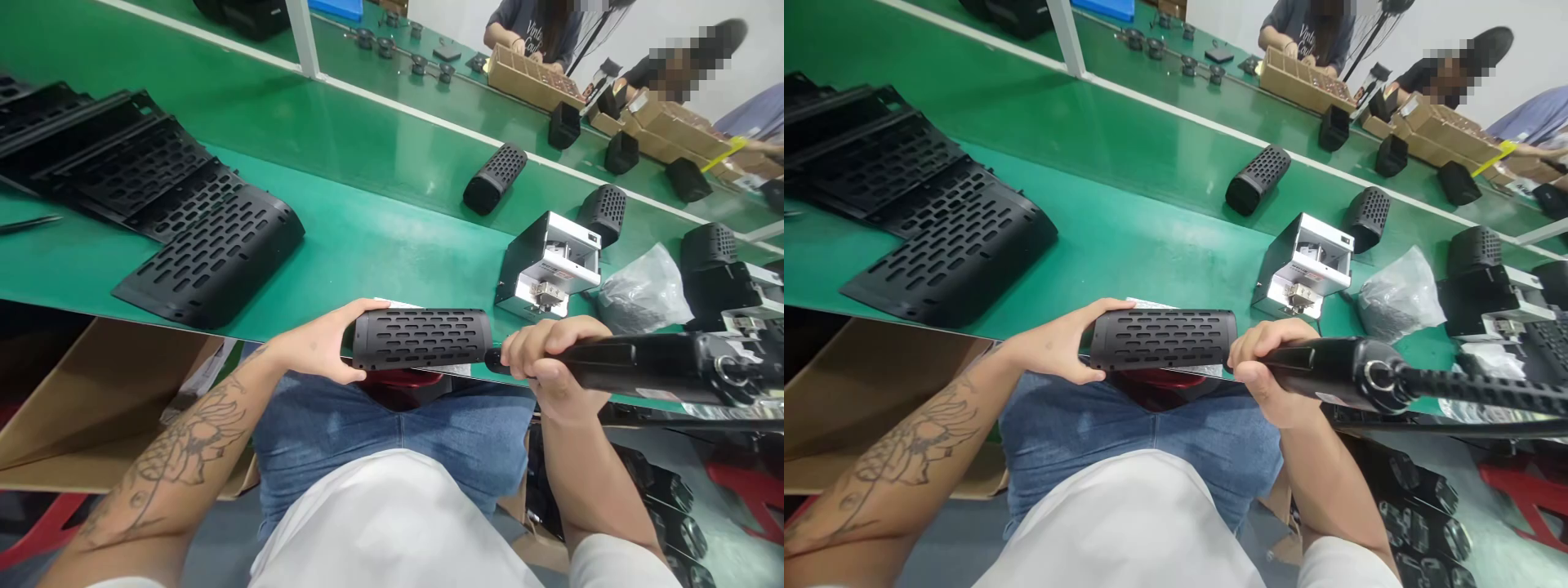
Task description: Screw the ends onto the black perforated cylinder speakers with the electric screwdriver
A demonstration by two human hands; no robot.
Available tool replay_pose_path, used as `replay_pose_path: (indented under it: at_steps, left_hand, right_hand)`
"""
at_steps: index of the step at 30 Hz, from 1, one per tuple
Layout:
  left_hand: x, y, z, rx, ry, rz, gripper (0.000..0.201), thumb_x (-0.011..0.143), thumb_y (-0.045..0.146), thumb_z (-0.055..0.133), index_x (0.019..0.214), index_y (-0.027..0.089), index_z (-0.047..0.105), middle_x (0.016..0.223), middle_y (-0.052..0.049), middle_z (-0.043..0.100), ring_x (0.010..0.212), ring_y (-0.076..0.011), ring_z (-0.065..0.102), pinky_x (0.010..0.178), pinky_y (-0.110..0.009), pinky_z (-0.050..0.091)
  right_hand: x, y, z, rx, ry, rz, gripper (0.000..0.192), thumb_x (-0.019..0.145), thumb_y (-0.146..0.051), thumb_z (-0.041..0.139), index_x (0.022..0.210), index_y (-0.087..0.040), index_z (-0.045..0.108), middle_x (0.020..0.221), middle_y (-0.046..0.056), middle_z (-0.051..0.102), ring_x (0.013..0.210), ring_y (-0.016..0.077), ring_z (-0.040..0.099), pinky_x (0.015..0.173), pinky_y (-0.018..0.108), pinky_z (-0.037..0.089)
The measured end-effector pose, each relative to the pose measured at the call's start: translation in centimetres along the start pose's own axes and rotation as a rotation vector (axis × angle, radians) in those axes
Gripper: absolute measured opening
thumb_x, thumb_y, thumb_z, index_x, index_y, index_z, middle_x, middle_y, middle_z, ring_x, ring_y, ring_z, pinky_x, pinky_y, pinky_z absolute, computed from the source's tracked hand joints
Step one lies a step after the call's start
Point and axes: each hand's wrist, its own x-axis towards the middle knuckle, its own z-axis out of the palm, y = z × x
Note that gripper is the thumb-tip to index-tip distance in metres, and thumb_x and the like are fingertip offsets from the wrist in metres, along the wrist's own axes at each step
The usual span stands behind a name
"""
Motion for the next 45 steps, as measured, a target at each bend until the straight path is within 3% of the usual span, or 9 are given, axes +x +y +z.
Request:
replay_pose_path:
  at_steps: [7, 15, 26, 29, 31, 34, 36, 40, 45]
  left_hand:
    - [-0.2, 0.3, 0.2, 0.025, 0.025, 0.018, 0.119, 0.08, 0.041, 0.105, 0.188, 0.036, 0.055, 0.178, -0.012, 0.077, 0.154, -0.0425, 0.084, 0.136, -0.055, 0.069]
    - [-0.2, -0.1, 0.3, 0.02, 0.02, 0.013, 0.116, 0.081, 0.04, 0.103, 0.187, 0.032, 0.055, 0.173, -0.013, 0.078, 0.15, -0.0394, 0.084, 0.134, -0.053, 0.069]
    - [-0.5, -0.2, 0.6, 0.027, 0.031, -0.028, 0.117, 0.08, 0.038, 0.102, 0.187, 0.032, 0.052, 0.177, -0.014, 0.075, 0.155, -0.0421, 0.082, 0.133, -0.053, 0.07]
    - [-0.4, 0.2, 0.8, -0.017, 0.048, 0.005, 0.114, 0.081, 0.036, 0.101, 0.186, 0.033, 0.054, 0.175, -0.014, 0.077, 0.153, -0.0422, 0.083, 0.129, -0.053, 0.072]
    - [-0.1, 0.3, 0.8, -0.025, 0.048, 0.013, 0.112, 0.082, 0.035, 0.101, 0.184, 0.033, 0.056, 0.174, -0.014, 0.078, 0.152, -0.0422, 0.083, 0.128, -0.053, 0.073]
    - [0.4, 0.2, 0.9, -0.012, 0.032, 0.002, 0.11, 0.083, 0.032, 0.099, 0.184, 0.033, 0.055, 0.172, -0.013, 0.077, 0.151, -0.0407, 0.083, 0.126, -0.051, 0.073]
    - [1.0, -0.3, 1.2, 0.006, 0.046, 0.043, 0.11, 0.083, 0.032, 0.098, 0.183, 0.033, 0.053, 0.176, -0.014, 0.072, 0.157, -0.0416, 0.079, 0.134, -0.054, 0.069]
    - [1.8, -1.6, 2.5, 0.049, 0.126, 0.209, 0.107, 0.083, 0.031, 0.097, 0.18, 0.033, 0.051, 0.19, -0.02, 0.053, 0.182, -0.0472, 0.056, 0.152, -0.067, 0.049]
    - [2.0, -3.1, 4.5, 0.017, 0.201, 0.247, 0.111, 0.084, 0.034, 0.102, 0.18, 0.037, 0.046, 0.194, -0.021, 0.045, 0.186, -0.0498, 0.049, 0.151, -0.073, 0.049]
  right_hand:
    - [0.5, 0.5, -0.3, -0.009, 0.063, 0.067, 0.038, 0.099, -0.043, 0.109, 0.098, -0.029, 0.073, 0.061, -0.011, 0.067, 0.042, 0.0118, 0.056, 0.051, 0.029, 0.062]
    - [-0.6, 0.4, -0.2, 0.038, -0.114, 0.02, 0.023, 0.105, -0.03, 0.1, 0.104, -0.031, 0.078, 0.063, -0.01, 0.066, 0.045, 0.0132, 0.056, 0.053, 0.03, 0.06]
    - [-0.9, 0.0, 0.4, -0.008, -0.163, 0.017, 0.023, 0.107, -0.029, 0.099, 0.103, -0.031, 0.077, 0.064, -0.009, 0.069, 0.046, 0.0134, 0.06, 0.054, 0.03, 0.061]
    - [-0.4, -0.8, 0.1, -0.045, -0.087, 0.022, 0.029, 0.103, -0.044, 0.105, 0.103, -0.032, 0.079, 0.062, -0.01, 0.069, 0.042, 0.0132, 0.057, 0.051, 0.031, 0.058]
    - [0.8, -1.3, -1.3, -0.075, 0.055, 0.011, 0.037, 0.098, -0.055, 0.11, 0.104, -0.033, 0.081, 0.062, -0.011, 0.068, 0.042, 0.0142, 0.057, 0.05, 0.033, 0.057]
    - [3.5, -0.8, -5.1, -0.222, 0.375, -0.167, 0.04, 0.096, -0.054, 0.112, 0.107, -0.032, 0.08, 0.067, -0.009, 0.068, 0.051, 0.0179, 0.064, 0.057, 0.038, 0.062]
    - [5.2, 0.6, -8.0, -0.416, 0.511, -0.288, 0.038, 0.101, -0.051, 0.108, 0.103, -0.028, 0.078, 0.072, -0.005, 0.072, 0.059, 0.0181, 0.068, 0.065, 0.039, 0.064]
    - [6.3, 3.9, -11.8, -0.529, 0.552, -0.24, 0.033, 0.108, -0.048, 0.099, 0.1, -0.029, 0.073, 0.072, -0.006, 0.072, 0.061, 0.0179, 0.069, 0.07, 0.04, 0.062]
    - [4.8, 3.5, -11.0, -0.526, 0.551, -0.146, 0.037, 0.098, -0.053, 0.106, 0.095, -0.033, 0.075, 0.067, -0.008, 0.068, 0.056, 0.0225, 0.064, 0.066, 0.046, 0.063]
